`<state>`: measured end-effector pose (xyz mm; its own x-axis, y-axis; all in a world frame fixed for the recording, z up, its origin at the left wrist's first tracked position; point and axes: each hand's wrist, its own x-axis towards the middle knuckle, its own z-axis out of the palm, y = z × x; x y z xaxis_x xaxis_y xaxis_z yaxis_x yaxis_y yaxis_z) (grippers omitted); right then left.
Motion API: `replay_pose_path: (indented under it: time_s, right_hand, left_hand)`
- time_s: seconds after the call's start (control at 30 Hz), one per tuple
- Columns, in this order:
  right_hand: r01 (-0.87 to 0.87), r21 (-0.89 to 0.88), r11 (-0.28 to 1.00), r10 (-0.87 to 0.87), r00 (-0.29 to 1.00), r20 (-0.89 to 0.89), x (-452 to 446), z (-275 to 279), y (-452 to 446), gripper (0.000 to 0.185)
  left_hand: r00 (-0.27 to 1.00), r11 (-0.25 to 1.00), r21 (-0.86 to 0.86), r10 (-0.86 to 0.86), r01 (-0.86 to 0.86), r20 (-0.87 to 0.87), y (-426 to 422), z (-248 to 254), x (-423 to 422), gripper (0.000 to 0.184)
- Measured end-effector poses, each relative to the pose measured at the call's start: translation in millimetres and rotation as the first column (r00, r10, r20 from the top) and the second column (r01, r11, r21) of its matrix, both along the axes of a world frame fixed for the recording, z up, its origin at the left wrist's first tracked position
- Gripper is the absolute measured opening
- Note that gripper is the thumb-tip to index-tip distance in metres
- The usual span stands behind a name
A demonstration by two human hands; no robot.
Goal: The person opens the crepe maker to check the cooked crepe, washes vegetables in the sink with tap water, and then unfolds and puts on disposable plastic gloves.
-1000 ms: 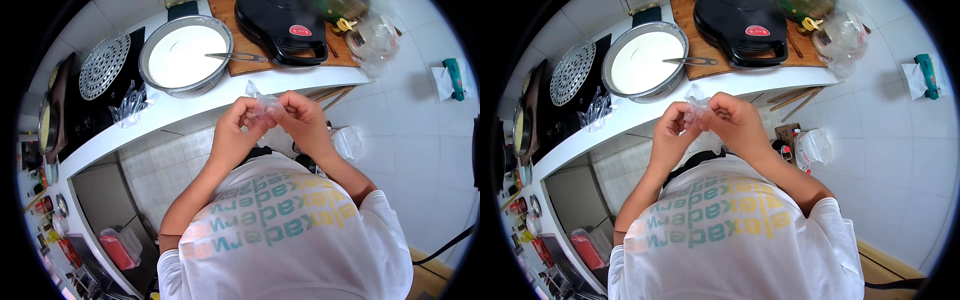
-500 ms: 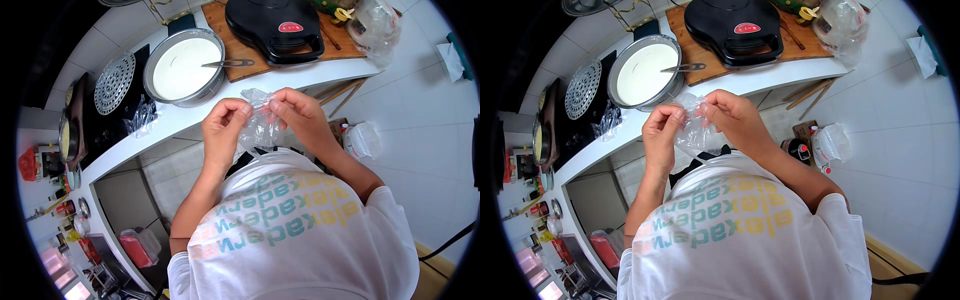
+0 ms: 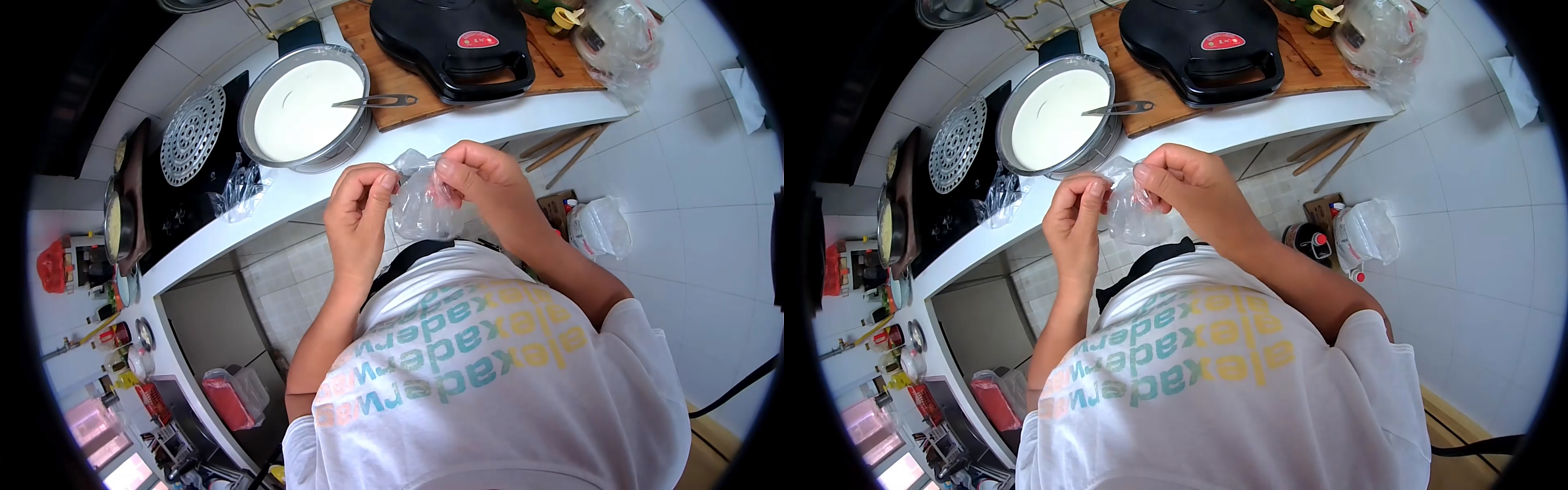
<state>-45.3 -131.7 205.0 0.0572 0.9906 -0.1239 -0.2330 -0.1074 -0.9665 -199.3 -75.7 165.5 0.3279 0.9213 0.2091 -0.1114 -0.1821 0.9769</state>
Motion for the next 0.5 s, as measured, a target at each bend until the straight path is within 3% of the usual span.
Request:
replay_pose_path:
  time_s: [0.1,0.2,0.3,0.4,0.5]
  right_hand:
    - [0.022,0.041,0.999,-0.023,0.999,0.031,-1,1,0,0.015]
    - [0.01,0.066,0.998,-0.015,0.997,0.073,-1,-5,0,0.014]
    - [-0.003,0.054,0.999,-0.001,0.998,0.068,-6,-10,-1,0.011]
    - [-0.027,0.05,0.998,0.025,0.999,0.045,-9,-14,-1,0.008]
    - [-0.027,-0.147,0.989,0.02,0.999,-0.049,-4,2,2,0.007]
  left_hand:
    - [0.999,0.998,0.043,-0.052,0.053,-0.015,-6,8,-1,0.01]
    - [0.993,0.983,-0.14,-0.12,0.121,0.009,-8,14,1,0.013]
    - [0.981,0.944,-0.288,-0.121,0.162,0.155,-6,23,11,0.017]
    - [0.959,0.92,-0.299,-0.196,0.252,0.206,3,18,6,0.019]
    - [0.948,0.911,-0.266,-0.316,0.315,0.041,14,8,-6,0.022]
